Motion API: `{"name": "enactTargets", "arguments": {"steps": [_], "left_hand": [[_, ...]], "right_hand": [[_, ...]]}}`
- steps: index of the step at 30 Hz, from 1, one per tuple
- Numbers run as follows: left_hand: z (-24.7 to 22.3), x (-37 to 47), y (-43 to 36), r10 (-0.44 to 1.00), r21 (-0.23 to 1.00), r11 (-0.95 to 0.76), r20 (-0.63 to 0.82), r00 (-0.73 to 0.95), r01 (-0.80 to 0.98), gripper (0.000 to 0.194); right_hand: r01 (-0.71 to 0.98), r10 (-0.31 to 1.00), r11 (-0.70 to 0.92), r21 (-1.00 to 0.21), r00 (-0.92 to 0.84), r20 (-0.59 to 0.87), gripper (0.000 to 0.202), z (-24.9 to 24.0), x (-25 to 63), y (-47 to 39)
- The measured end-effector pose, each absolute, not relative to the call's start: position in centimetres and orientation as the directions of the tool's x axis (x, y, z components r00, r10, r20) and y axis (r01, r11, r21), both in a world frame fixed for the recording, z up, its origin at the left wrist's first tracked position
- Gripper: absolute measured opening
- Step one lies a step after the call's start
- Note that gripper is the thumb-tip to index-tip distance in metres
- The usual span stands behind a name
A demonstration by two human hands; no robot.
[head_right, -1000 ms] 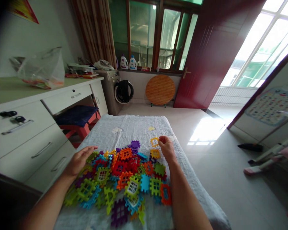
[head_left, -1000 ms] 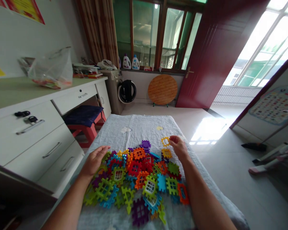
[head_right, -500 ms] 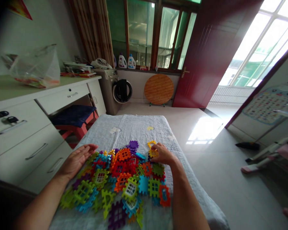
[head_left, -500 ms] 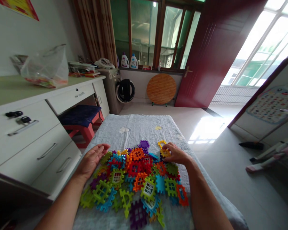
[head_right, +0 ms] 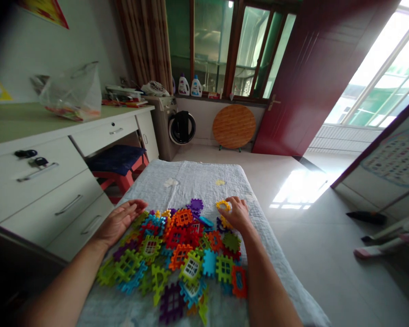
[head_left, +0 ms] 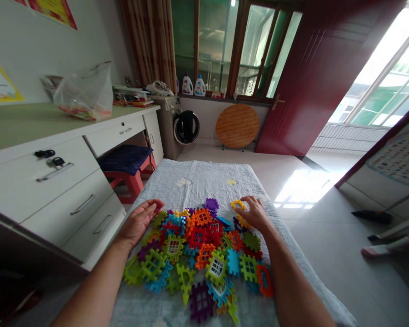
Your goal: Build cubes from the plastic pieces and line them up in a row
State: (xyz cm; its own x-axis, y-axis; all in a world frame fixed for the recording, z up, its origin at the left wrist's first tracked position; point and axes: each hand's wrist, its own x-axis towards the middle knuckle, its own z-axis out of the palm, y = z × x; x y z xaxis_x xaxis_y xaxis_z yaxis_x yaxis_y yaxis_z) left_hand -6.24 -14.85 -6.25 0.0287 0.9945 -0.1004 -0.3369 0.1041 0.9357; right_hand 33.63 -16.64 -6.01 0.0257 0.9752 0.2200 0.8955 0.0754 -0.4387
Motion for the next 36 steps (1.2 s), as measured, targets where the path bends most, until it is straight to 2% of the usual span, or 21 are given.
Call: {"name": "enactTargets", "arguments": {"steps": [3, 7, 11, 15, 17, 19, 22, 25, 28, 30, 33, 36], "left_hand": [[-6.2, -6.2, -14.9, 0.994, 0.935, 0.108, -0.102, 0.035, -0.339, 0.032], [-6.3, -6.4, -14.9, 0.994, 0.935, 0.111, -0.105, 0.037, -0.338, 0.032], [-6.5, -6.5, -14.9, 0.993, 0.936, 0.114, -0.106, 0.043, -0.333, 0.032], [-6.1, -6.4, -14.9, 0.991, 0.937, 0.132, -0.127, 0.035, -0.322, 0.035], [-5.9, -6.3, -15.1, 0.989, 0.935, 0.144, -0.141, 0.035, -0.323, 0.036], [-5.7, -6.3, -15.2, 0.988, 0.935, 0.151, -0.148, 0.035, -0.320, 0.037], [-5.7, -6.3, -15.3, 0.988, 0.937, 0.151, -0.148, 0.034, -0.314, 0.037], [-5.9, -6.4, -15.2, 0.988, 0.934, 0.152, -0.149, 0.035, -0.324, 0.038], [-6.1, -6.6, -15.1, 0.988, 0.930, 0.157, -0.151, 0.044, -0.332, 0.037], [-6.2, -6.6, -15.0, 0.987, 0.931, 0.158, -0.150, 0.048, -0.328, 0.036], [-6.2, -6.6, -15.0, 0.988, 0.933, 0.154, -0.146, 0.048, -0.325, 0.036], [-6.1, -6.6, -15.1, 0.988, 0.931, 0.157, -0.148, 0.052, -0.330, 0.036]], "right_hand": [[0.923, 0.980, 0.055, -0.380, 0.022, 0.196, 0.040, -6.9, 32.5, -15.9], [0.917, 0.975, 0.093, -0.389, -0.004, 0.223, 0.031, -7.0, 32.1, -15.6], [0.854, 0.962, 0.042, -0.518, 0.106, 0.253, 0.023, -6.2, 33.4, -15.7], [0.735, 0.960, -0.033, -0.677, 0.212, 0.183, 0.036, -5.8, 35.2, -15.8], [0.699, 0.957, -0.056, -0.713, 0.242, 0.162, 0.036, -6.2, 35.7, -15.8], [0.740, 0.949, -0.074, -0.669, 0.258, 0.180, 0.033, -6.7, 35.8, -15.8], [0.845, 0.926, -0.104, -0.525, 0.275, 0.260, 0.031, -7.1, 36.0, -16.0], [0.868, 0.926, -0.086, -0.488, 0.251, 0.283, 0.038, -6.2, 36.5, -16.7], [0.851, 0.987, 0.105, -0.514, -0.026, 0.158, 0.035, -4.7, 36.5, -17.8], [0.847, 0.978, 0.196, -0.494, -0.205, 0.035, 0.037, -4.1, 36.1, -18.5], [0.898, 0.970, 0.188, -0.399, -0.232, -0.066, 0.044, -4.0, 35.1, -18.8], [0.924, 0.978, 0.170, -0.342, -0.202, -0.060, 0.043, -4.5, 34.6, -18.6]]}}
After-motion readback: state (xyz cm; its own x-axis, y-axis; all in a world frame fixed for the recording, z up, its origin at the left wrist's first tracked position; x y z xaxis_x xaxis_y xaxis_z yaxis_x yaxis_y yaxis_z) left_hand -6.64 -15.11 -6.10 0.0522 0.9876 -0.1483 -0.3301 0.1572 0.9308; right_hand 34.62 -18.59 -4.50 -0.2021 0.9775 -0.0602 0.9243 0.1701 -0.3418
